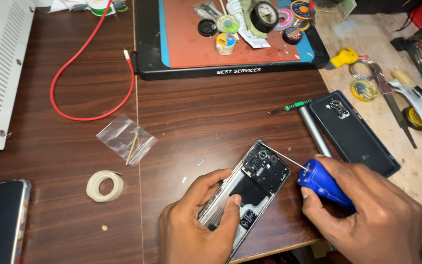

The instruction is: The person repairs a smartphone at a workbench. They use a metal pry tool to work around the phone's back cover, remove the cover, handle small internal components and a toothpick, then use a blue electric screwdriver to unscrew and resecure parts of the phone body.

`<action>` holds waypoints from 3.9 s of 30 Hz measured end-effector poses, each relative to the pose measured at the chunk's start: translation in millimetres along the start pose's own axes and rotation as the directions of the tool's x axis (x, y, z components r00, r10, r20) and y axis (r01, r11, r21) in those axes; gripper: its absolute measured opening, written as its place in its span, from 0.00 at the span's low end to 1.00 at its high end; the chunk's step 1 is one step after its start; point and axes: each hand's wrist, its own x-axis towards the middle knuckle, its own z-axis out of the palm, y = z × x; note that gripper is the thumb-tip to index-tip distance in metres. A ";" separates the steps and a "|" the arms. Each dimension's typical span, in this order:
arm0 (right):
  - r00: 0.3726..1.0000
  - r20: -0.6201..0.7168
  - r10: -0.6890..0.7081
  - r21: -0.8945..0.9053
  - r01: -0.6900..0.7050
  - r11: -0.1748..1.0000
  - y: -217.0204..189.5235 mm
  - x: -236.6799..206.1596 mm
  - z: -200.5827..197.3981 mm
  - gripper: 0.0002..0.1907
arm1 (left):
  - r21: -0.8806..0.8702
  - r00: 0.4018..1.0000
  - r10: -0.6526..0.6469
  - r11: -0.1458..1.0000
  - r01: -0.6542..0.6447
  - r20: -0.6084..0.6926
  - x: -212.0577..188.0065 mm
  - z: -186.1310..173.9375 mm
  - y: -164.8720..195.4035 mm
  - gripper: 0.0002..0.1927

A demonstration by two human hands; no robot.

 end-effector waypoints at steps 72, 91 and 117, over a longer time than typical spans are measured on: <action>0.980 0.006 0.199 0.181 -0.197 0.964 13.3 -42.5 6.9 0.23 | -0.302 0.992 -0.103 0.951 0.074 -0.079 5.1 -11.2 -1.9 0.25; 0.994 -0.049 0.102 0.281 -0.084 0.956 20.3 -26.8 -1.2 0.25 | -0.316 0.980 -0.171 0.940 0.130 -0.106 3.9 -5.7 0.3 0.25; 0.990 0.004 0.144 0.051 -0.144 0.988 -8.2 -9.9 3.2 0.24 | -0.322 0.997 -0.057 0.946 0.036 -0.057 5.3 -3.0 -5.1 0.22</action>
